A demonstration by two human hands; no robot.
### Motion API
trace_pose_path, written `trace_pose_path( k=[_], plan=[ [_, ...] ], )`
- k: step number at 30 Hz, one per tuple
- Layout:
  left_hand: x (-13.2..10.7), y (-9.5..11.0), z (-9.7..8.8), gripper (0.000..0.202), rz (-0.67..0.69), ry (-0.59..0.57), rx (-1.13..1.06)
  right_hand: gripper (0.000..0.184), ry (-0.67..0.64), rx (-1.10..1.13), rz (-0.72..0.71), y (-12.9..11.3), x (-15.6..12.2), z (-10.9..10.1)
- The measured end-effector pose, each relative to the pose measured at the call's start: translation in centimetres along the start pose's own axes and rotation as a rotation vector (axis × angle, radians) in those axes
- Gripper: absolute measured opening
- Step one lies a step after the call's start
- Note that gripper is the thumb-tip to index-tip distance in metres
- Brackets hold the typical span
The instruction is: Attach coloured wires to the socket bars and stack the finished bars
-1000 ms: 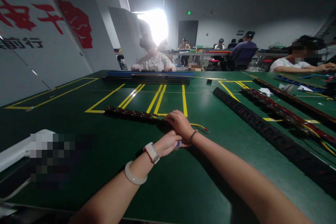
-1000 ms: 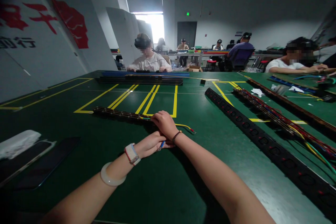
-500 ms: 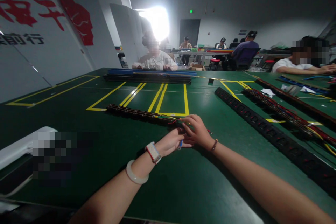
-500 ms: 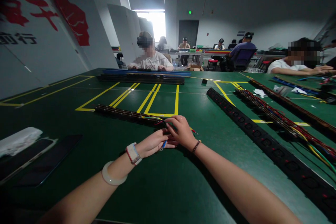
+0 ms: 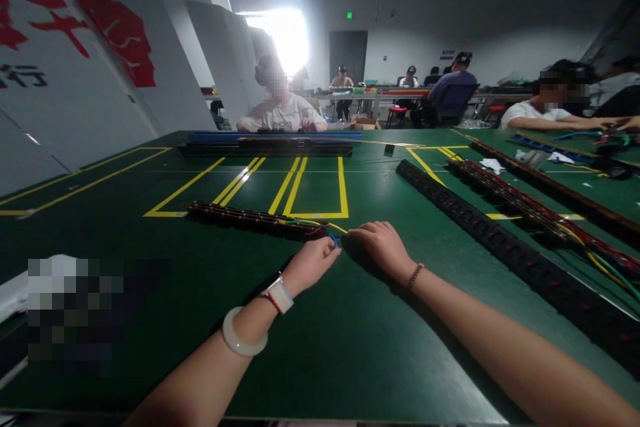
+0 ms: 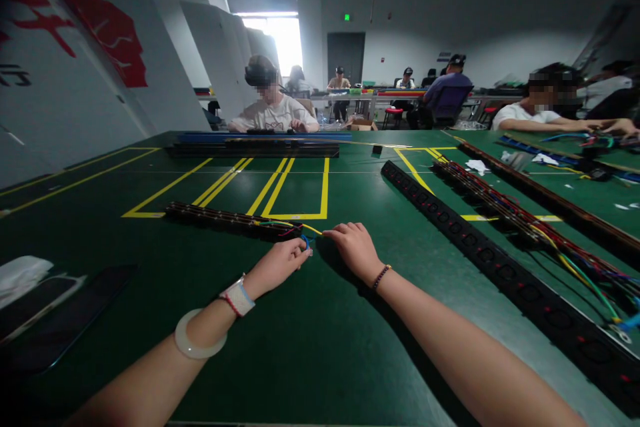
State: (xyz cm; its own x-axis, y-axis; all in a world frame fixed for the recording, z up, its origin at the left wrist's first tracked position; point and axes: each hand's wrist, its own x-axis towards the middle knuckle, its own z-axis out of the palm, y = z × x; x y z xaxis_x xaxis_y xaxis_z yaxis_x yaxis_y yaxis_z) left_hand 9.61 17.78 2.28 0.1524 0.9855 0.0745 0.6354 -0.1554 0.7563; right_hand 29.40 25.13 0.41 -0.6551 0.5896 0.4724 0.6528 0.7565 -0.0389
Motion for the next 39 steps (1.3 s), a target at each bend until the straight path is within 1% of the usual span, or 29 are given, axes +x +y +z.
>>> trace_pose_path(
  k=[3, 5, 9, 14, 18, 20, 22, 23, 25, 27, 29, 31, 33, 35, 37, 39],
  plan=[
    [0.0, -0.2, -0.7, 0.019, 0.098, -0.021, 0.202, 0.031, 0.009, -0.001, -0.011, 0.0, -0.1, -0.1],
    [0.0, -0.4, -1.2, 0.016, 0.145, -0.029, 0.242, 0.032, 0.008, 0.007, -0.010, 0.1, -0.1, -0.1],
    [0.2, -0.8, -2.0, 0.014, 0.220, -0.025, 0.255, 0.032, -0.009, 0.009, -0.002, 0.3, -0.1, 0.0],
    [0.2, -1.1, -2.5, 0.018, 0.206, -0.080, 0.199, 0.029, -0.014, 0.021, -0.011, 0.5, 0.0, 0.0],
    [0.0, -0.6, -2.5, 0.021, 0.170, -0.079, 0.192, 0.029, -0.021, 0.011, -0.019, 0.6, 0.0, -0.1],
    [0.0, -0.4, -2.3, 0.029, 0.119, -0.063, 0.164, 0.029, -0.025, 0.004, -0.019, 0.5, 0.0, -0.1],
    [0.2, -0.3, -2.1, 0.039, 0.019, -0.018, 0.054, 0.030, -0.024, 0.008, -0.018, 0.5, 0.0, -0.1],
    [0.3, -0.4, -2.1, 0.043, -0.055, 0.012, -0.045, 0.030, -0.023, 0.014, -0.018, 0.5, 0.0, -0.1],
    [0.6, -0.6, -2.0, 0.047, -0.218, 0.051, -0.310, 0.031, -0.022, 0.026, -0.020, 0.4, 0.0, -0.1],
    [0.8, -0.9, -2.2, 0.048, -0.346, 0.059, -0.589, 0.030, -0.026, 0.031, -0.021, 0.4, 0.0, -0.1],
    [0.9, -1.1, -2.4, 0.045, -0.415, 0.087, -0.802, 0.028, -0.028, 0.030, -0.020, 0.4, -0.1, 0.0],
    [1.0, -1.2, -2.7, 0.039, -0.455, 0.139, -0.936, 0.027, -0.028, 0.030, -0.024, 0.3, -0.1, 0.0],
    [1.1, -1.2, -2.9, 0.032, -0.478, 0.186, -1.004, 0.026, -0.029, 0.031, -0.030, 0.3, 0.0, -0.1],
    [1.2, -1.2, -3.0, 0.025, -0.484, 0.219, -1.018, 0.026, -0.032, 0.037, -0.034, 0.2, 0.0, -0.1],
    [1.2, -1.1, -2.8, 0.020, -0.466, 0.263, -0.970, 0.026, -0.036, 0.052, -0.036, 0.2, 0.0, -0.1],
    [1.1, -0.9, -2.4, 0.022, -0.403, 0.307, -0.839, 0.026, -0.036, 0.073, -0.037, 0.2, 0.0, 0.0]
  ],
)
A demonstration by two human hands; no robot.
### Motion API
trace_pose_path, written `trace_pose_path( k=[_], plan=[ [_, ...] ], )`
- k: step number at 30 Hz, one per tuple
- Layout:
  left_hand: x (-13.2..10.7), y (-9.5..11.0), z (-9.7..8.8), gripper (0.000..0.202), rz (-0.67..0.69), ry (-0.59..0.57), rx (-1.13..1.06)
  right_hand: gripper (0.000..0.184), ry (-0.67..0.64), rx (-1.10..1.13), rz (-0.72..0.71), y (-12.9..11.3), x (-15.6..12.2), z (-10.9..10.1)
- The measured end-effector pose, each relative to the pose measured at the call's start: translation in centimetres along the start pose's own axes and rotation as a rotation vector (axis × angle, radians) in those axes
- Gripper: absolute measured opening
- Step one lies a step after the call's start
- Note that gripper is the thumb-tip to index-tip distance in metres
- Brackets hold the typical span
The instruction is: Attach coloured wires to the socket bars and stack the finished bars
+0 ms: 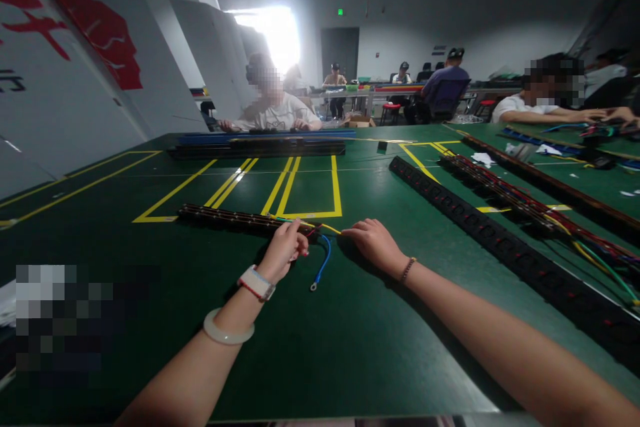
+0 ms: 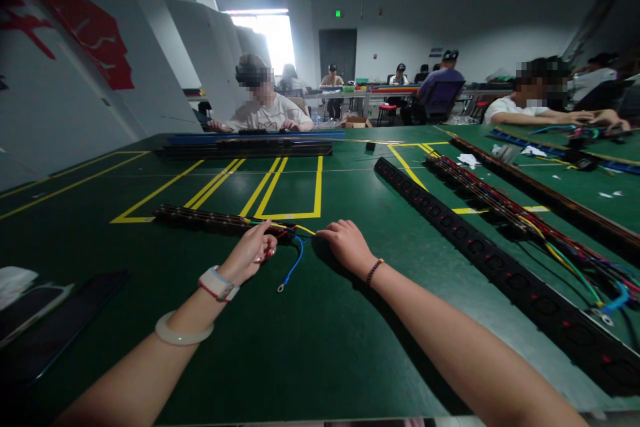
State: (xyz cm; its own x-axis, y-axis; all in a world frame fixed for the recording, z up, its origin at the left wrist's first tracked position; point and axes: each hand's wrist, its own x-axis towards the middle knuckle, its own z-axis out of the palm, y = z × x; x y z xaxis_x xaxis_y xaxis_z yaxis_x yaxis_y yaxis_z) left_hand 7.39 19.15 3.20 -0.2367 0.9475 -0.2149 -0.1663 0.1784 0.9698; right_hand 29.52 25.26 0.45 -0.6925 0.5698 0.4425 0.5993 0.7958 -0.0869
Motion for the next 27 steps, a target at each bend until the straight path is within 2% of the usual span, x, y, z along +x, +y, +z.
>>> trace_pose_path(
  k=[5, 7, 10, 13, 15, 20, 23, 27],
  plan=[
    [-1.2, -0.4, 0.9, 0.028, 0.409, -0.028, 0.531, 0.023, 0.032, 0.091, 0.040, 0.2, 0.1, 0.4],
    [-1.8, -0.4, 1.1, 0.025, 0.542, -0.056, 0.654, 0.021, 0.034, 0.163, 0.064, 0.3, 0.1, 0.6],
    [-2.4, -0.4, 1.3, 0.025, 0.650, -0.133, 0.741, 0.021, 0.006, 0.276, 0.122, 0.5, 0.4, 0.6],
    [-2.4, -0.6, 1.3, 0.031, 0.689, -0.259, 0.896, 0.023, -0.057, 0.328, 0.185, 0.6, 0.9, 0.6],
    [-2.2, -0.8, 1.3, 0.031, 0.693, -0.287, 1.010, 0.025, -0.101, 0.344, 0.204, 0.6, 1.2, 0.4],
    [-1.9, -1.2, 1.6, 0.031, 0.683, -0.267, 1.124, 0.033, -0.154, 0.353, 0.242, -0.3, 1.7, -0.4],
    [-1.9, -1.1, 1.7, 0.029, 0.612, -0.220, 1.147, 0.041, -0.173, 0.325, 0.269, -1.0, 1.7, -0.8],
    [-2.0, -1.0, 1.7, 0.014, 0.507, -0.177, 1.213, 0.051, -0.208, 0.270, 0.266, -1.4, 1.6, -0.6]
  ],
)
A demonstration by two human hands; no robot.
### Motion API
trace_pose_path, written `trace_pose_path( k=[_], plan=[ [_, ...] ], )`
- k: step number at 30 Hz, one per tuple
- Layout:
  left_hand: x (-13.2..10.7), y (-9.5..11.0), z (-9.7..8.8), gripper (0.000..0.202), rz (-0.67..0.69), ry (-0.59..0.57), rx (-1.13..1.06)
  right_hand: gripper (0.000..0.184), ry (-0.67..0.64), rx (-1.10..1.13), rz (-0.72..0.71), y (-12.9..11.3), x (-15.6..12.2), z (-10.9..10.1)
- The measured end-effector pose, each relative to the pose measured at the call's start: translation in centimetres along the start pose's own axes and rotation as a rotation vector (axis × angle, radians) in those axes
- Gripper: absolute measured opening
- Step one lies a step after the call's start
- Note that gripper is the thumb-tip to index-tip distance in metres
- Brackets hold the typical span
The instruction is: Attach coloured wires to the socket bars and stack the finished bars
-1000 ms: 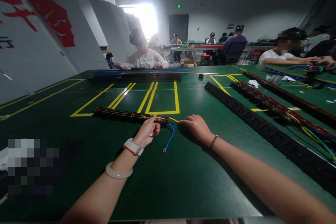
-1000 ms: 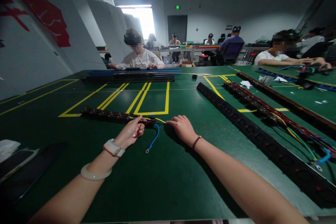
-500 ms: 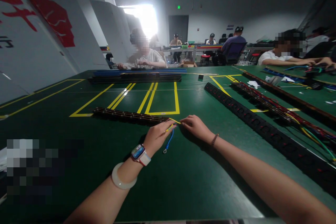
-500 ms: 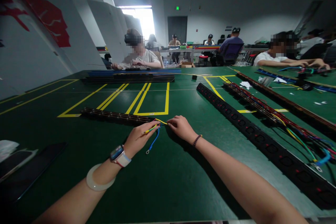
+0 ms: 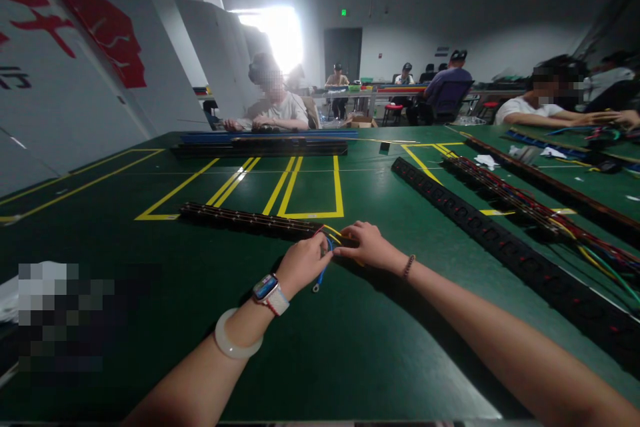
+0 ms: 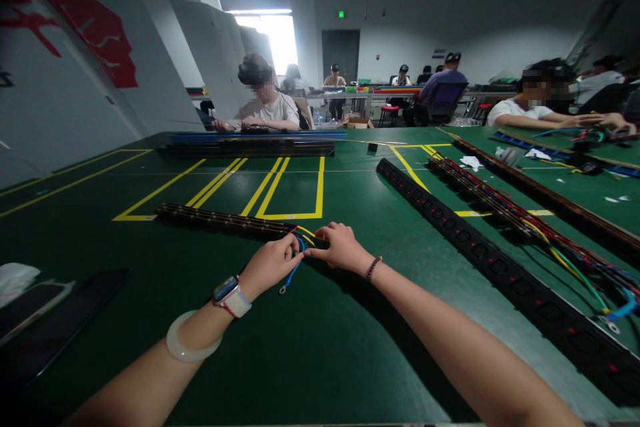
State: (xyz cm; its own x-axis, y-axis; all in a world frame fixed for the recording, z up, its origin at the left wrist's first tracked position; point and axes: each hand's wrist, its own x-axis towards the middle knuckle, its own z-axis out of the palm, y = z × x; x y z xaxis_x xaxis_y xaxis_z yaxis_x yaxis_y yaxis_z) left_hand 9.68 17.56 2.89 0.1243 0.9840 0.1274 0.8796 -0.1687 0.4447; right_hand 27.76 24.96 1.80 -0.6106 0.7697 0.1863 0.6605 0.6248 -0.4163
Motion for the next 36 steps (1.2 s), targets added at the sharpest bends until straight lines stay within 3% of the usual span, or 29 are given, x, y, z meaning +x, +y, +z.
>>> trace_pose_path(
  k=[4, 10, 15, 19, 22, 26, 30, 36],
  plan=[
    [-0.1, 0.2, 0.0, 0.021, -0.033, -0.031, 0.019, 0.042, -0.065, -0.003, 0.014, 0.1, 0.2, 0.2],
    [0.0, -0.1, 0.5, 0.019, -0.041, 0.025, -0.064, 0.019, -0.118, 0.046, 0.050, -0.4, 0.4, -0.4],
    [0.2, -0.6, 1.1, 0.023, -0.077, -0.005, -0.310, 0.016, -0.083, 0.077, 0.080, -1.4, 0.0, -0.9],
    [0.4, -0.4, 1.2, 0.032, -0.184, -0.125, -0.592, 0.019, -0.066, -0.182, 0.025, -3.2, -1.0, -0.9],
    [0.4, 0.1, 1.3, 0.036, -0.179, -0.122, -0.720, 0.024, -0.081, -0.388, -0.047, -4.9, -1.9, -0.3],
    [0.2, 0.6, 1.6, 0.037, -0.221, -0.124, -0.975, 0.034, -0.077, -0.471, -0.133, -6.4, -2.8, 0.8],
    [-0.2, 1.1, 1.9, 0.028, -0.275, -0.166, -1.250, 0.038, -0.068, -0.316, -0.084, -6.7, -3.2, 0.9],
    [-0.3, 1.5, 1.9, 0.017, -0.372, -0.136, -1.400, 0.024, -0.065, 0.028, -0.033, -7.0, -3.2, -0.6]
  ],
)
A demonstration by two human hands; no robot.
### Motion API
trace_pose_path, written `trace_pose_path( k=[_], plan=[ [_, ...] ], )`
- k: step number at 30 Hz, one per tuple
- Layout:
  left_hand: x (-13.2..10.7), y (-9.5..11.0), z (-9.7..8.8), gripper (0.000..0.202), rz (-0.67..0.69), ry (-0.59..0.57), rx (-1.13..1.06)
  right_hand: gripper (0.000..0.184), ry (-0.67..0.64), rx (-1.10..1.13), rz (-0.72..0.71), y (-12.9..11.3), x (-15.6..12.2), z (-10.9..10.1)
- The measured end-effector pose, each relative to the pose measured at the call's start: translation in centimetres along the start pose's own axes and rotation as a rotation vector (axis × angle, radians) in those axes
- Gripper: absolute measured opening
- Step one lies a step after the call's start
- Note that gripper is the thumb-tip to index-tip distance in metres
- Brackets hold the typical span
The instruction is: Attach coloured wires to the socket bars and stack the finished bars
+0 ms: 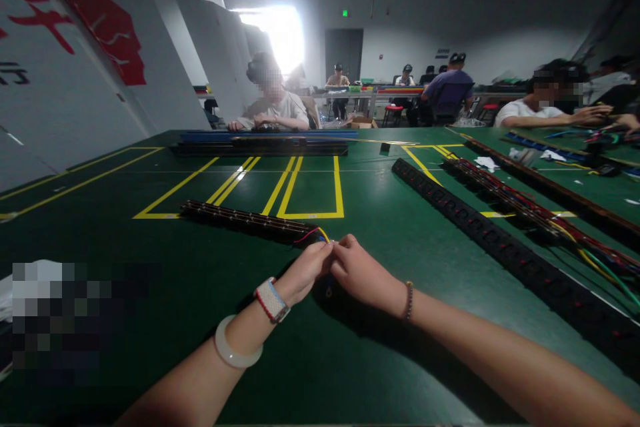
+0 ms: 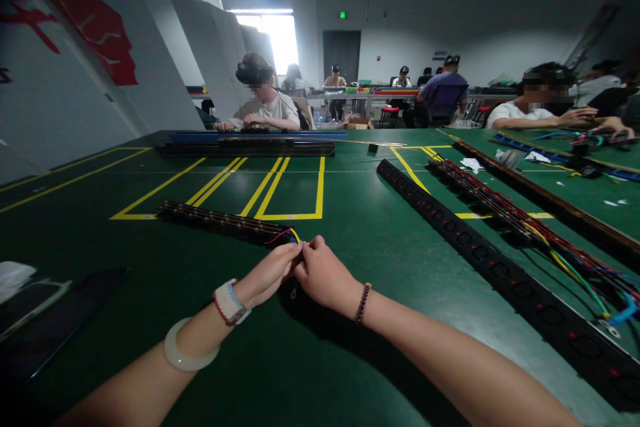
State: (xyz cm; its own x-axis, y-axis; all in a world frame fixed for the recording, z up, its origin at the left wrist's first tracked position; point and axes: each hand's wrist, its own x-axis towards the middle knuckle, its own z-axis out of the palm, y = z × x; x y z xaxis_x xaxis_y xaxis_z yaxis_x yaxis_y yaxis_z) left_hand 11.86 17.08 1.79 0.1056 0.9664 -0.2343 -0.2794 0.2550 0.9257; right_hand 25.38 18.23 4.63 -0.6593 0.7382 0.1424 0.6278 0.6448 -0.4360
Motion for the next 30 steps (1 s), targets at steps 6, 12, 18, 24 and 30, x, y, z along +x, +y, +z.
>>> trace_pose_path(
  k=[6, 12, 18, 24, 30],
  plan=[
    [0.3, -0.3, 0.2, 0.015, -0.038, 0.027, -0.104, 0.034, -0.001, -0.152, -0.104, -0.2, -0.5, 1.4],
    [0.1, 0.1, 0.0, 0.016, -0.096, 0.005, -0.178, 0.028, -0.075, -0.130, -0.114, -0.5, -0.3, -0.4],
    [0.1, 0.2, -0.2, 0.016, -0.098, -0.065, -0.215, 0.031, -0.018, -0.183, -0.030, -0.3, 0.6, -4.4],
    [0.3, 0.0, -0.6, 0.020, -0.099, -0.072, -0.175, 0.038, -0.224, -0.201, 0.063, 0.4, 0.5, -4.1],
    [0.0, 0.2, -0.2, 0.027, -0.051, 0.006, -0.014, 0.034, -0.414, 0.013, 0.103, 0.6, 0.5, -3.9]
  ],
)
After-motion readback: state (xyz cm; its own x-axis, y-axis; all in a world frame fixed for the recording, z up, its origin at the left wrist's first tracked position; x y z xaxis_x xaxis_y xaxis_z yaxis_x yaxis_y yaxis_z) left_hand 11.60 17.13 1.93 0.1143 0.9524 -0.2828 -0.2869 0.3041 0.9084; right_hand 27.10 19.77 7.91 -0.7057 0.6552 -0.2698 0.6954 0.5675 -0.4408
